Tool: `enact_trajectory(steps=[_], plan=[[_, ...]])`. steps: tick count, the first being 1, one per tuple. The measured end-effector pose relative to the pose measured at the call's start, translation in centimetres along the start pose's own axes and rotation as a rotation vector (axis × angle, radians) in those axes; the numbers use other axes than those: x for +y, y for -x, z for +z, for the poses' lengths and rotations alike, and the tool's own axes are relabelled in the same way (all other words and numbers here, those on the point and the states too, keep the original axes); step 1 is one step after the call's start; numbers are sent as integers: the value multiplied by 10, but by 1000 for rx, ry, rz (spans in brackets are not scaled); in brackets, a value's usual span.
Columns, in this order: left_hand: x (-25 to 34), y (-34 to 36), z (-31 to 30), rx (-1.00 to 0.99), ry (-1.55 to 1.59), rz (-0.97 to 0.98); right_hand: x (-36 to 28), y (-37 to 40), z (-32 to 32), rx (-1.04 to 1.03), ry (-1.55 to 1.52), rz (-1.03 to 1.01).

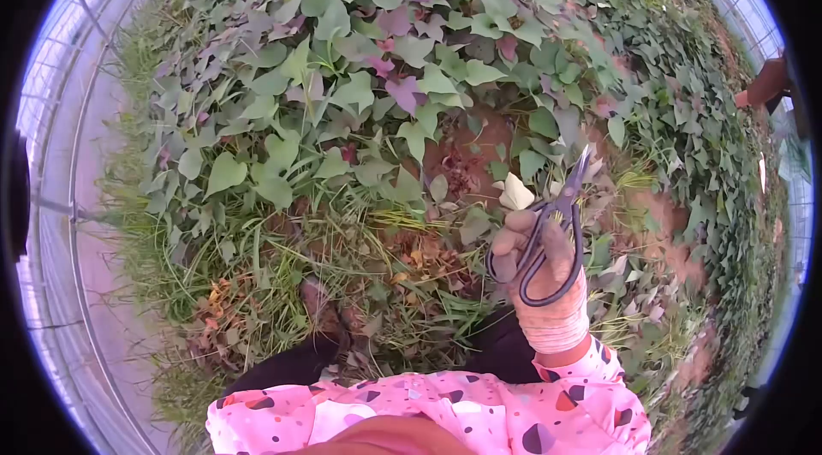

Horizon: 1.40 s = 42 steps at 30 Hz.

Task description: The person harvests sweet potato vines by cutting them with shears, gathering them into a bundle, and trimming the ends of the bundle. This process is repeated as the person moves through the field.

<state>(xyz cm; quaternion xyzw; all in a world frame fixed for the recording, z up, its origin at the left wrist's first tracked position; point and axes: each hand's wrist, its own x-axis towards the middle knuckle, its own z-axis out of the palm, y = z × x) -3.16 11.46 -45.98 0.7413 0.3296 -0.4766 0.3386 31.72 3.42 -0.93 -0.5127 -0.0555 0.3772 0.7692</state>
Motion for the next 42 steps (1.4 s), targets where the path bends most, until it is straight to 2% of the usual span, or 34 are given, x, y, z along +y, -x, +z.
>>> enact_trajectory(steps=[1, 3, 7, 8, 10, 11, 13, 17, 19, 21, 23, 27, 28, 29, 30, 33, 35, 37, 39, 40, 41, 42], plan=[[-1, -4, 1, -22, 8, 1, 3, -16, 3, -29, -70, 59], [2, -13, -4, -73, 24, 12, 13, -54, 11, 59, -16, 86], [14, 1, -11, -160, 21, 36, 21, -119, 14, 161, 193, 206], [20, 10, -9, -178, 18, 49, 22, -129, 21, 155, 225, 152], [29, 28, -15, -194, 4, 66, 16, -153, 25, 132, 72, 233], [34, 42, -24, -202, -1, 76, 9, -162, 30, 86, 100, 205], [43, 62, -37, -203, -13, 102, 1, -184, 29, 143, 93, 238], [65, 80, -84, -158, -47, 161, -3, -238, 5, 111, 24, 139], [73, 93, -101, -139, -54, 177, -5, -262, -10, 23, -41, 130], [87, 94, -117, -110, -55, 196, -16, -277, -21, -102, -67, 204], [101, 91, -127, -86, -52, 221, -19, -274, -11, -82, -23, 125], [124, 72, -140, -36, -60, 262, -12, -270, -21, -200, -56, 128], [131, 65, -140, -24, -64, 273, -12, -266, -28, -317, -93, 134], [136, 56, -138, -16, -68, 284, -13, -251, -19, -315, -93, 112], [140, 50, -134, -11, -71, 295, -13, -224, -2, -281, 97, -105], [141, 53, -120, -20, -60, 329, -8, -190, -13, -338, 751, -603], [141, 64, -124, 14, -27, 296, -14, -180, -6, -8, 241, -189], [140, 59, -133, 39, 64, 208, -12, -206, -35, -61, 212, -206], [138, 71, -164, 266, 261, 178, -11, -248, -76, -121, 182, -218], [137, 93, -195, 312, 312, 118, -5, -264, -98, -238, 148, -163], [135, 132, -224, 463, 430, 158, 0, -281, -115, -349, 107, -104], [114, 115, -240, 439, 638, 195, 0, -298, -115, -268, 59, 19]])
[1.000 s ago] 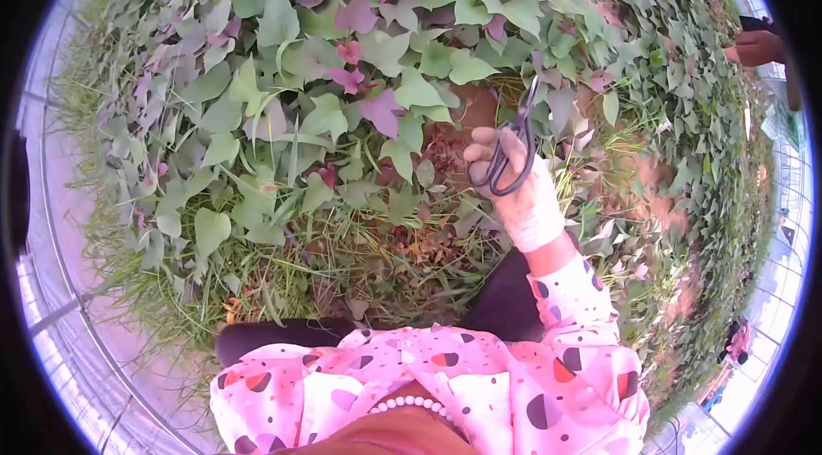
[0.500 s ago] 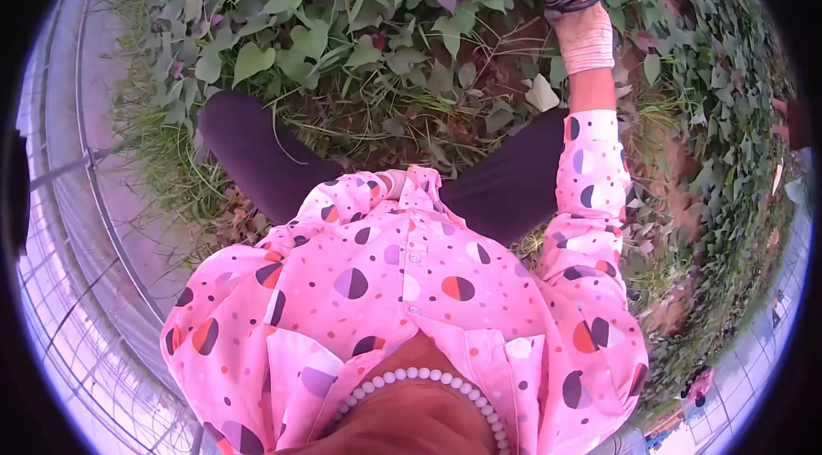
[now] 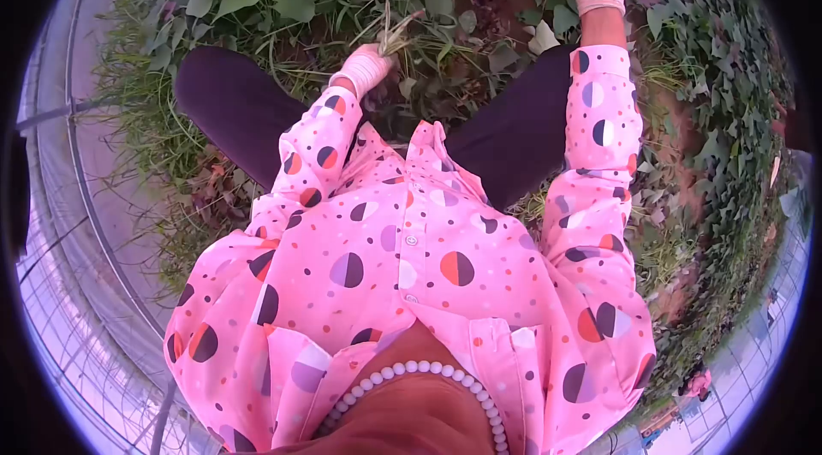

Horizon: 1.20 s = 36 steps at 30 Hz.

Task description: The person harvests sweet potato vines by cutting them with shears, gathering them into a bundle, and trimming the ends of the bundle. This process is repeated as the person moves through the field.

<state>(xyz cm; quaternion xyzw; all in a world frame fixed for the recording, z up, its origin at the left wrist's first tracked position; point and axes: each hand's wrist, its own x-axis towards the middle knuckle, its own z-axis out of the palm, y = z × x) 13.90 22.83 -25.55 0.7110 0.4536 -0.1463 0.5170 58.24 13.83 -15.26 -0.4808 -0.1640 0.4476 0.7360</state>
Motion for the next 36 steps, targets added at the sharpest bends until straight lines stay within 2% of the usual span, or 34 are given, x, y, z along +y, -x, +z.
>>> enact_trajectory(steps=[1, 2, 3, 4, 5, 6, 7, 8, 9, 10, 11, 13, 14, 16, 17, 18, 19, 20, 21, 23, 25, 26, 27, 28, 29, 30, 31, 33, 35, 36], plan=[[-1, 0, -28, 113, 163, 166, 2, 4, 18, -9, -5, -1], [31, 32, -67, 180, 446, 55, 6, 14, 48, 100, -57, -26], [38, 47, -97, 319, 614, 212, 7, 18, 67, 205, -109, -50], [41, 55, -132, 427, 669, 302, 9, 12, 66, 183, -60, 17], [56, 79, -163, 683, 588, 359, 13, 3, 69, 159, -66, 15], [59, 104, -195, 749, 485, 487, 17, -6, 73, 123, 77, 27], [65, 114, -220, 976, 674, 656, 24, -19, 74, 85, 221, 33], [77, 143, -244, 1189, 563, 655, 30, -36, 64, -199, 75, 158], [82, 168, -263, 1340, 462, 690, 40, -53, 56, -224, 70, 153], [87, 192, -273, 1516, 267, 780, 45, -32, 89, -138, 234, 77], [37, 160, -349, 1891, -114, 881, 49, -12, 117, -47, 395, -4], [82, 222, -303, 1661, -21, 712, 60, 3, 151, -173, 647, -43], [86, 228, -298, 1675, -23, 712, 65, 4, 163, -248, 840, -100], [86, 236, -296, 1816, -462, 630, 85, -6, 173, -385, 1229, -254], [60, 220, -321, 1829, -459, 622, 98, -14, 175, -446, 1424, -348], [15, 189, -367, 1769, -955, 334, 107, -12, 183, -522, 1473, -418], [-12, 176, -394, 1622, -1420, 15, 115, -3, 195, -510, 1420, -237], [0, 181, -386, 1468, -1324, -61, 123, -4, 201, -545, 1484, -205], [21, 187, -362, 1470, -1317, -75, 132, -5, 204, -581, 1551, -167], [58, 207, -321, 1655, -573, -32, 137, 6, 209, -661, 1537, -249], [25, 192, -334, 1455, -1295, 0, 150, -3, 202, -756, 1589, -332], [22, 187, -334, 1278, -1213, -67, 145, 8, 209, -754, 1583, -326], [4, 166, -335, 1447, -1133, 17, 137, 20, 214, -744, 1579, -321], [-11, 144, -332, 1564, -717, 52, 164, -2, 197, -783, 1355, -272], [-16, 130, -327, 1633, -298, 88, 166, 10, 203, -831, 1344, -312], [-10, 138, -320, 1521, -147, 131, 168, 22, 209, -879, 1332, -353], [-3, 151, -311, 1404, 5, 169, 142, 65, 248, -916, 1511, -437], [1, 161, -314, 1400, -7, 98, 164, 90, 268, -960, 1570, -455], [-2, 153, -321, 1408, -12, 102, 205, 101, 272, -987, 1575, -198], [-11, 149, -326, 1474, -55, 52, 218, 112, 291, -973, 1610, -89]])
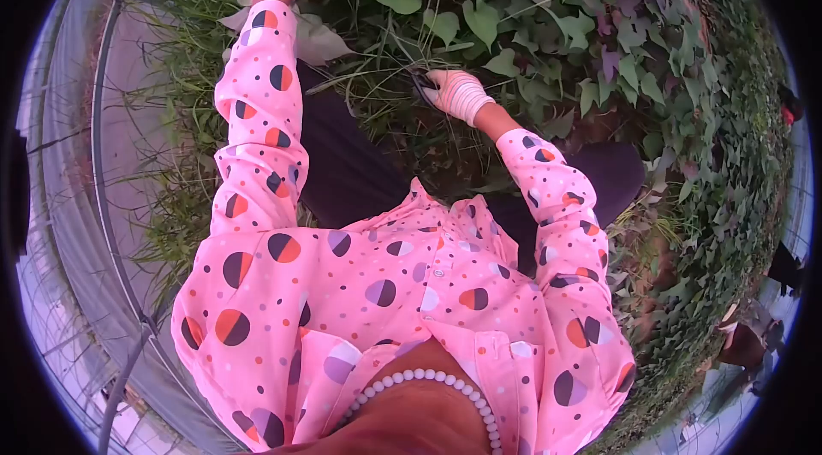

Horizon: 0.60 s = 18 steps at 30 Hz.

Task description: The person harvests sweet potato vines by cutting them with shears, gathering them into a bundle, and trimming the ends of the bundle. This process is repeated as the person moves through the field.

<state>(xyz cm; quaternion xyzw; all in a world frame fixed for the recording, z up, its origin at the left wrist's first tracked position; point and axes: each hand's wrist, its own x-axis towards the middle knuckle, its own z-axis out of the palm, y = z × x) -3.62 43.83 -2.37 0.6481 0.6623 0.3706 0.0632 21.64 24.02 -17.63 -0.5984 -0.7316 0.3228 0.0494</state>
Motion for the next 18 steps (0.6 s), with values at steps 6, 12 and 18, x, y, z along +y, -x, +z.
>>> enact_trajectory(steps=[6, 12, 18], plan=[[-24, 21, 19, -65, -48, -88, 22, -104, 96, -4, 66, 285], [-14, 22, 24, -149, -3, -120, 169, -139, 187, -160, 6, 768], [-6, 13, 43, -163, 69, -39, 113, -87, 144, 71, -62, 318]])
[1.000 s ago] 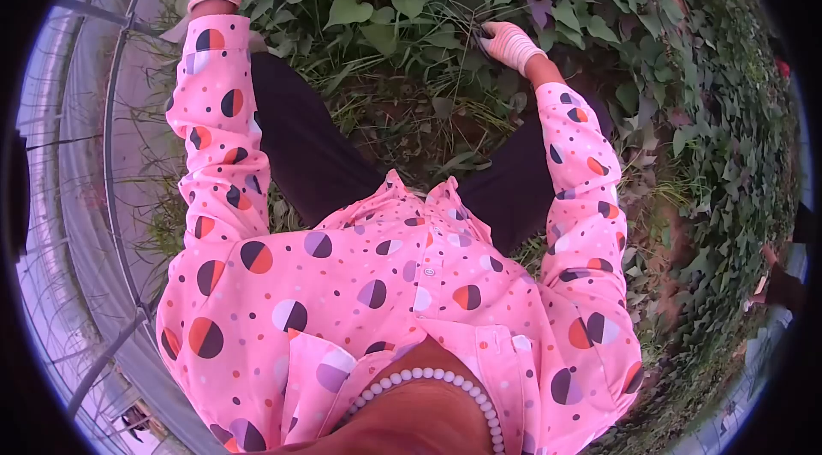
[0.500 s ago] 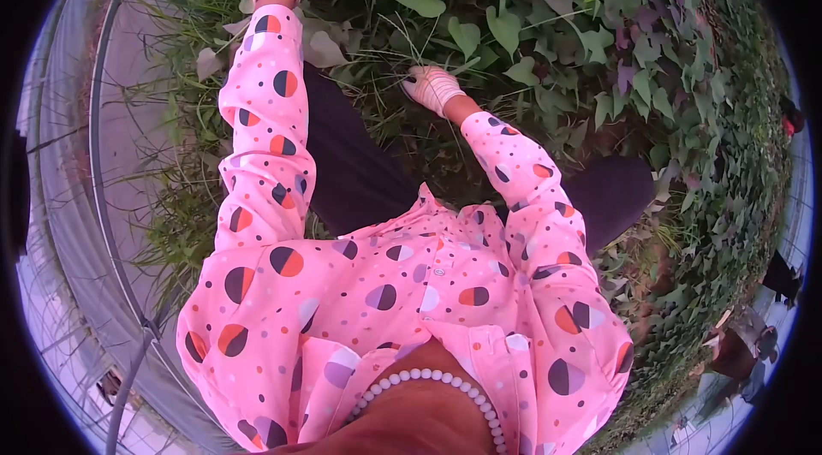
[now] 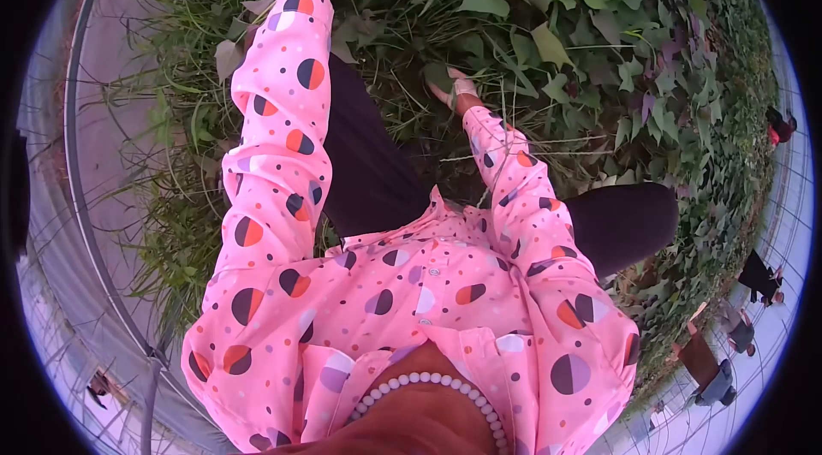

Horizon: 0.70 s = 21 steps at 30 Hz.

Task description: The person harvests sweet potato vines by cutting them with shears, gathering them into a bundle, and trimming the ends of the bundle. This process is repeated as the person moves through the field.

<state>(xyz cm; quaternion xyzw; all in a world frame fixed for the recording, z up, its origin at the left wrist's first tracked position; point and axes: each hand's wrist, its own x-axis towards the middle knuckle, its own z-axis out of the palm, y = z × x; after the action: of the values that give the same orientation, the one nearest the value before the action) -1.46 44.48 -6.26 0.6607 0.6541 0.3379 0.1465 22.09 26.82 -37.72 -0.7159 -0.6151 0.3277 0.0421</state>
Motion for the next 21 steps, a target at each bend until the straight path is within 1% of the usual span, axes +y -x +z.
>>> enact_trajectory(steps=[2, 3, 5, 6, 10, 13, 14, 15, 16, 18, 19, 21], plan=[[8, 4, 8, -61, -18, 1, -22, 24, -10, 232, 62, -258], [9, 2, 12, -102, -36, -7, -28, 24, -7, 235, 48, -245], [9, 7, 18, -116, -52, 18, -29, 22, -3, 130, -18, -95], [8, 9, 19, -124, -74, -6, -29, 14, 0, 66, -20, -43], [-6, 11, 8, -65, -57, -52, -30, -17, 14, -173, 85, 47], [-17, 11, -1, -28, -84, -45, -31, -57, 51, -243, 150, 158], [-20, 10, -2, -28, -68, -15, -32, -69, 63, -224, 166, 281], [-22, 8, -1, -26, -50, 18, -44, -65, 51, -227, 162, 277], [-25, 6, 0, -28, -55, 18, -53, -61, 36, -398, 438, 143], [-25, 5, 1, -40, -81, 47, -50, -63, 34, -558, 710, 1], [-25, 4, 3, -44, -85, 51, -47, -58, 38, -436, 562, -1], [-20, 5, 5, -75, -46, 93, -20, -58, 66, -192, 267, -1]])
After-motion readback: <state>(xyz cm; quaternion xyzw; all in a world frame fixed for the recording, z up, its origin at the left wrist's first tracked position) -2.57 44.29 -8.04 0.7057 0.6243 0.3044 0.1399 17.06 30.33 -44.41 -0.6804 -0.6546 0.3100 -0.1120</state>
